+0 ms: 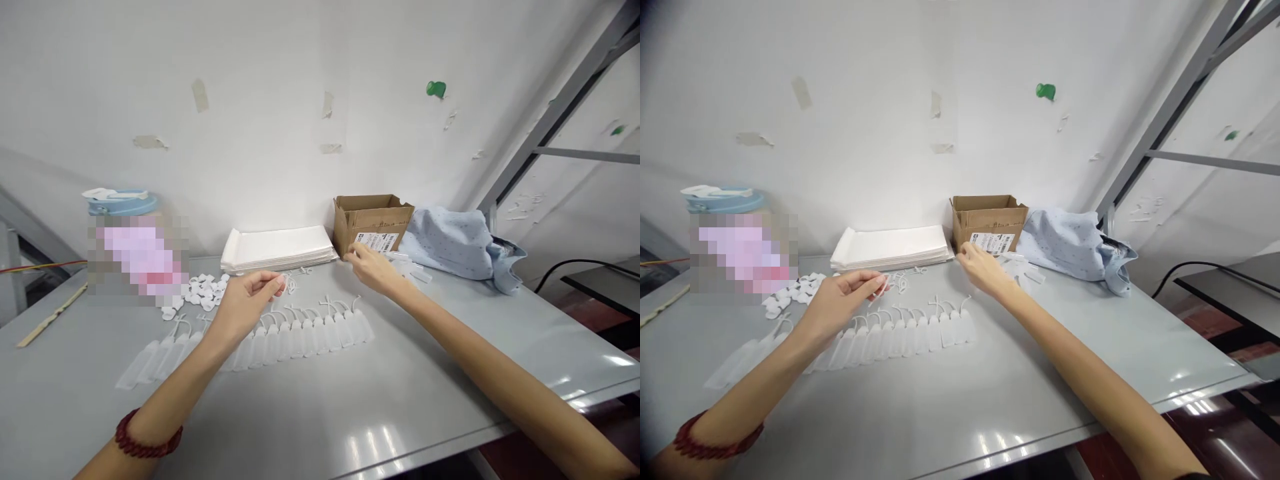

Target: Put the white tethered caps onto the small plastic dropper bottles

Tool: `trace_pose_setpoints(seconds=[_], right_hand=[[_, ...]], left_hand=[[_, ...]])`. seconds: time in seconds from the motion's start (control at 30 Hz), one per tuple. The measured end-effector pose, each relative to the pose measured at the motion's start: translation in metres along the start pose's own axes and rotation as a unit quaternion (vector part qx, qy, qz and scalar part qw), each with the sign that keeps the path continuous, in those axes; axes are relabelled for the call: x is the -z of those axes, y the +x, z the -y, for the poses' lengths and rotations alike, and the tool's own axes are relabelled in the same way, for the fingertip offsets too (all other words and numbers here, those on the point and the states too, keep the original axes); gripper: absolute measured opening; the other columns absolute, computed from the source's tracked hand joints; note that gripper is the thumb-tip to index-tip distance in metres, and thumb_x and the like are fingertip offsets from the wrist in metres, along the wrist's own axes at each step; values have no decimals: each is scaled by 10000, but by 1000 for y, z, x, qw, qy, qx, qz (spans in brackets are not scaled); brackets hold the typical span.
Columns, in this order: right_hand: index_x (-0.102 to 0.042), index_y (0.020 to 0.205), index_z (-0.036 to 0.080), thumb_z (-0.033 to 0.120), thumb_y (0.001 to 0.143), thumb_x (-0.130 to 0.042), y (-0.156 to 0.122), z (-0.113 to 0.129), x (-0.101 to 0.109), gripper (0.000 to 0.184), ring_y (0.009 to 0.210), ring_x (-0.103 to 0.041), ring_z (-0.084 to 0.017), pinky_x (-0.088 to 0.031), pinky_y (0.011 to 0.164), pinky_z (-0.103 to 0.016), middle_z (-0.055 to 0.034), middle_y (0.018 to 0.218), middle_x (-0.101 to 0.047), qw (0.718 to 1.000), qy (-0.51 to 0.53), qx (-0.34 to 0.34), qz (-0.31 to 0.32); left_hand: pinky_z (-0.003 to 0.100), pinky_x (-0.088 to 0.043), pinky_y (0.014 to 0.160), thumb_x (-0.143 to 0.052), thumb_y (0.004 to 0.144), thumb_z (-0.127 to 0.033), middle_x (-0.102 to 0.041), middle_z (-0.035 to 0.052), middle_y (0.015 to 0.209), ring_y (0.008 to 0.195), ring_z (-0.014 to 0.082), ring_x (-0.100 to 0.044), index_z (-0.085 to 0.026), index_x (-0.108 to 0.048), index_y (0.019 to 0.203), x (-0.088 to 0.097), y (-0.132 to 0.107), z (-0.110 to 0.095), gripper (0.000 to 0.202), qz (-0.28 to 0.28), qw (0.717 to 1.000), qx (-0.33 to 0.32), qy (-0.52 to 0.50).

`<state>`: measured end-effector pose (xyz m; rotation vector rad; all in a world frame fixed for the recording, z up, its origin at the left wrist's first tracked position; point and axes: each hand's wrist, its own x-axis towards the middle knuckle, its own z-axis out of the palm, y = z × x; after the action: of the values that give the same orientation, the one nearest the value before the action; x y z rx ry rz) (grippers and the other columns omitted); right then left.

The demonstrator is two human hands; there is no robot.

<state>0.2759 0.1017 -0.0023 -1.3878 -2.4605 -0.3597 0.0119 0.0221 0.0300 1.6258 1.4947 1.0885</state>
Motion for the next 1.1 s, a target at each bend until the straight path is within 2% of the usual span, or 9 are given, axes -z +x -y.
trace_pose_setpoints(seconds=[0.13,0.2,0.27,0.37,0.47,0.6,0.93,1.03,1.1], right_hand=[[-514,1038,169,110,891,-439,-18,36,17,175,799,-545,-149,-501,724,-295,-109,1078,-492,991,88,-27,-93],[-521,948,209,152,852,-539,-28,56,24,114,775,-546,-139,-521,676,-279,-56,988,-498,922,338,-35,-186],[-538,887,217,185,814,-614,-35,72,27,109,779,-551,-137,-522,660,-271,-27,924,-503,838,513,-52,-178],[-560,840,205,214,766,-691,-41,84,27,150,725,-555,-114,-504,646,-265,-8,884,-518,754,639,-100,-116],[-560,809,198,240,736,-734,-44,87,27,193,682,-556,-97,-493,641,-265,2,874,-528,712,686,-134,-74],[-556,738,189,259,719,-751,-47,92,31,207,734,-572,-117,-505,691,-286,-7,876,-546,725,674,-130,-55],[-572,787,191,214,805,-641,-53,94,30,75,822,-641,-175,-511,705,-307,-62,907,-684,831,548,-83,-40],[-563,801,200,172,820,-604,-54,94,30,53,732,-629,-151,-510,662,-284,-42,845,-674,872,483,-27,-71],[-554,802,201,154,820,-593,-55,94,31,63,694,-614,-137,-508,649,-273,-25,792,-654,882,463,-5,-85]], left_hand=[[279,-464,715,-661,761,-430,-688,37,810,731,153,-589,-186,-715,800,-9,-12,7,253,86,982,94,-142],[277,-463,721,-691,751,-401,-681,32,788,725,143,-591,-176,-709,807,-15,-16,9,232,123,964,116,-206],[273,-467,710,-720,739,-358,-676,20,754,707,133,-598,-172,-692,861,-19,-18,9,224,136,945,128,-270],[264,-473,697,-748,725,-318,-681,3,746,682,117,-608,-179,-646,941,-21,-20,9,276,98,928,134,-335],[260,-477,714,-759,714,-307,-674,0,745,684,108,-608,-166,-629,888,-22,-19,9,259,65,921,135,-360],[275,-485,711,-746,714,-293,-643,-2,733,665,106,-588,-151,-624,817,-22,-20,7,214,71,913,135,-378],[227,-468,620,-702,763,-275,-612,-17,718,589,72,-546,-157,-637,848,-23,-23,6,160,90,909,139,-383],[239,-471,613,-704,758,-298,-615,-16,693,590,87,-556,-162,-653,840,-25,-25,7,167,80,925,118,-353],[252,-472,604,-695,759,-318,-618,-13,671,595,106,-566,-167,-669,832,-26,-26,7,169,64,943,88,-315]])
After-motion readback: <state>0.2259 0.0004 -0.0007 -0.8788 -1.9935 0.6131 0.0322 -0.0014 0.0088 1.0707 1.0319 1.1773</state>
